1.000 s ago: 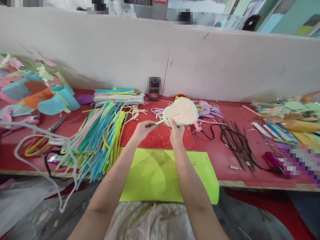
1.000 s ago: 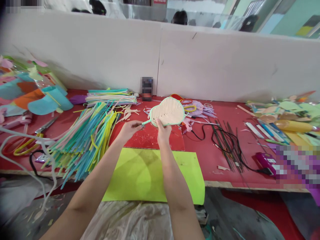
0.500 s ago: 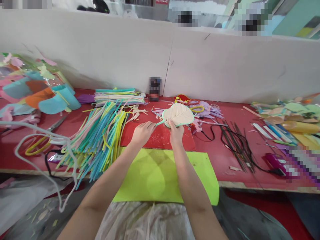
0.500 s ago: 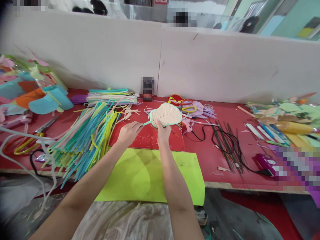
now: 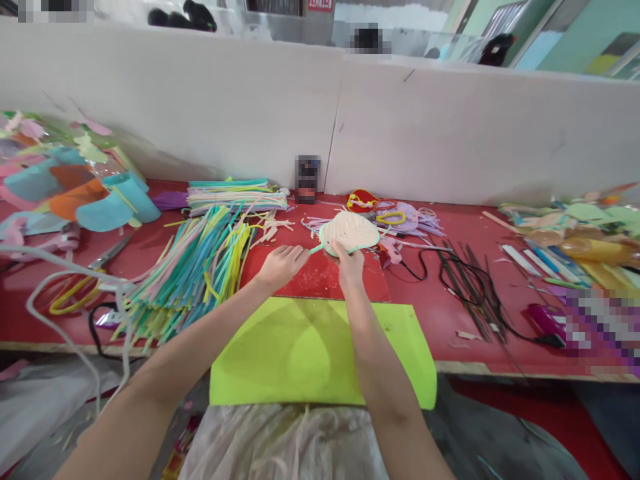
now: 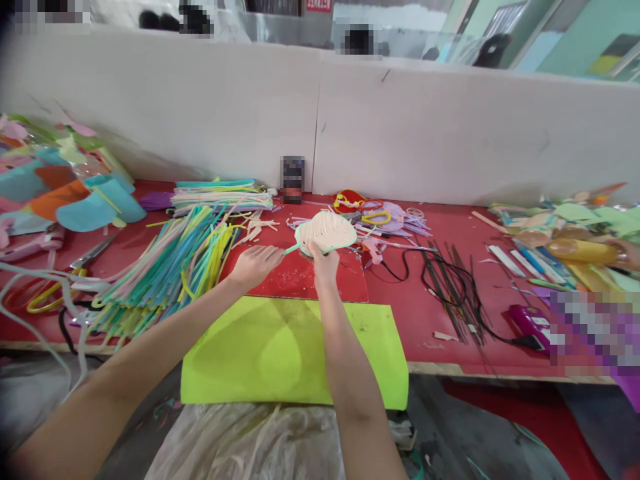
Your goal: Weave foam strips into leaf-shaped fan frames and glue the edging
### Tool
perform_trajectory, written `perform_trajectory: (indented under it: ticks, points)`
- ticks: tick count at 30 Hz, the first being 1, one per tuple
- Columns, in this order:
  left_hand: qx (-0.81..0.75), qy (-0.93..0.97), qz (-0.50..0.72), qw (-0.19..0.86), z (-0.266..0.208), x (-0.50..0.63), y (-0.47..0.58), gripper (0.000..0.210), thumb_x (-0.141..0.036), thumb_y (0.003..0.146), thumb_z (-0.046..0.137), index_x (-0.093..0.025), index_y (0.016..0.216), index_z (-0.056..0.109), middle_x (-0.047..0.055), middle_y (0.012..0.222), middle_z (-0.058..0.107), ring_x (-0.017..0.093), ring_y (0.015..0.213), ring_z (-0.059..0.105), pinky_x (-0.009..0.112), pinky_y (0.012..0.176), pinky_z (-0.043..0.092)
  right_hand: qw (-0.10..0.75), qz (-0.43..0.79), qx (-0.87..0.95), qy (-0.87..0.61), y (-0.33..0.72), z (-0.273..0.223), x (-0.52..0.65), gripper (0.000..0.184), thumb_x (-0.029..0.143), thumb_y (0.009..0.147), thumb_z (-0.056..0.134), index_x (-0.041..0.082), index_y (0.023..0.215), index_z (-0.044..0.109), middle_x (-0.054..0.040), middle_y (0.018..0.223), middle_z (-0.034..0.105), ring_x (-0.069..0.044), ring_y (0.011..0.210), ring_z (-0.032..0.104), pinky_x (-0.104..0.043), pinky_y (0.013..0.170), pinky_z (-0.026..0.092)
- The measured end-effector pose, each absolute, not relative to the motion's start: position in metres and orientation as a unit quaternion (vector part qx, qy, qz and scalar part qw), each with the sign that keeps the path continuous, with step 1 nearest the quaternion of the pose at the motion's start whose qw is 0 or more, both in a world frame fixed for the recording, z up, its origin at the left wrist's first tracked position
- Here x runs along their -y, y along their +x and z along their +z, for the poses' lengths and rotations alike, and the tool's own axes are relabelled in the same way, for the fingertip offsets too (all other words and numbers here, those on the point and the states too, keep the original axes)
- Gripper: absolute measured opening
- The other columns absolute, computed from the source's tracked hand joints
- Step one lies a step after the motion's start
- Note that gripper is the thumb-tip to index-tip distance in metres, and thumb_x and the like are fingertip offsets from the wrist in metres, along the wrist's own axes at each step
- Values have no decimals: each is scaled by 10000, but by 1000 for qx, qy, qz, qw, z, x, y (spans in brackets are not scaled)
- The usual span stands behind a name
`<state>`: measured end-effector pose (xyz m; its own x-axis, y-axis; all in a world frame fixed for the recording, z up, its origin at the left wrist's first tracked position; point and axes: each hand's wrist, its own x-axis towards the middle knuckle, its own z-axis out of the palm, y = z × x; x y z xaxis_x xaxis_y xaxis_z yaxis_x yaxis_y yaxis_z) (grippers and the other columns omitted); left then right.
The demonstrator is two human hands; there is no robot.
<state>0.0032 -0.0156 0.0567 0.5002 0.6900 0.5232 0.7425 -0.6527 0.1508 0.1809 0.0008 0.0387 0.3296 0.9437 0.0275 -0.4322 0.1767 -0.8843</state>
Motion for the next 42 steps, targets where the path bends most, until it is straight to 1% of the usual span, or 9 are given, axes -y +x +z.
perform_trajectory:
  ticks: [4, 8, 12, 17, 21, 25, 34, 39, 42]
  points:
    - [478, -778, -392, -114, 56, 18, 12, 191, -328, 846, 515, -216, 917, 653, 53, 852, 659, 164, 762, 608, 281, 717, 442, 712, 480, 326, -395, 181, 42, 0, 405, 352, 601, 732, 130, 933, 663, -72, 940, 702, -199, 792, 661, -363, 673, 579]
    - [446, -650, -438, -431, 56, 11, 14, 297, -452, 799, 549, -179, 825, 661, 70, 798, 692, 188, 765, 642, 321, 753, 482, 717, 466, 336, -395, 183, 43, -1, 402, 359, 612, 726, 130, 937, 667, -74, 936, 703, -203, 770, 666, -360, 642, 581]
    - [390, -506, -381, -668, 55, 7, 7, 424, -530, 792, 532, -134, 818, 682, 113, 786, 696, 191, 720, 654, 341, 741, 497, 714, 469, 354, -380, 184, 45, 0, 406, 370, 612, 726, 127, 933, 675, -82, 934, 705, -212, 776, 668, -338, 611, 581]
    - [346, -393, -301, -797, 54, 10, 1, 330, -410, 845, 520, -120, 771, 661, 71, 695, 648, 122, 634, 613, 248, 654, 488, 695, 483, 367, -386, 183, 47, 3, 399, 374, 599, 742, 127, 907, 683, -72, 899, 714, -210, 751, 666, -339, 613, 585]
    - [347, -351, -338, -802, 52, 11, 0, 171, -252, 836, 548, -120, 752, 615, 23, 642, 594, 86, 606, 578, 204, 632, 474, 696, 488, 363, -382, 183, 45, 2, 418, 362, 586, 756, 132, 927, 679, -61, 911, 714, -206, 741, 666, -343, 617, 589]
    - [347, -367, -364, -783, 49, 13, 3, 159, -259, 817, 566, -117, 760, 610, 16, 677, 594, 78, 628, 574, 206, 668, 475, 690, 488, 371, -384, 184, 45, 2, 425, 358, 600, 748, 146, 960, 673, -56, 920, 712, -215, 765, 668, -348, 615, 590]
    - [432, -583, -421, -544, 49, 22, 7, 254, -353, 780, 552, -129, 690, 630, 17, 625, 623, 117, 601, 580, 252, 666, 471, 676, 488, 387, -394, 182, 46, 3, 453, 379, 604, 737, 140, 980, 654, -69, 956, 702, -223, 786, 667, -338, 597, 579]
    - [458, -653, -361, -483, 45, 29, -2, 417, -458, 852, 422, -134, 745, 660, 49, 673, 670, 152, 648, 614, 268, 695, 461, 585, 513, 438, -450, 184, 34, -1, 426, 416, 611, 721, 134, 925, 660, -80, 907, 712, -209, 731, 658, -309, 559, 542]
    - [541, -669, -377, -343, 34, 28, -12, 447, -459, 881, 363, -149, 742, 654, 48, 697, 669, 148, 647, 599, 251, 664, 422, 502, 485, 519, -493, 185, 26, -4, 409, 405, 622, 710, 126, 919, 669, -87, 895, 714, -193, 726, 649, -291, 600, 515]
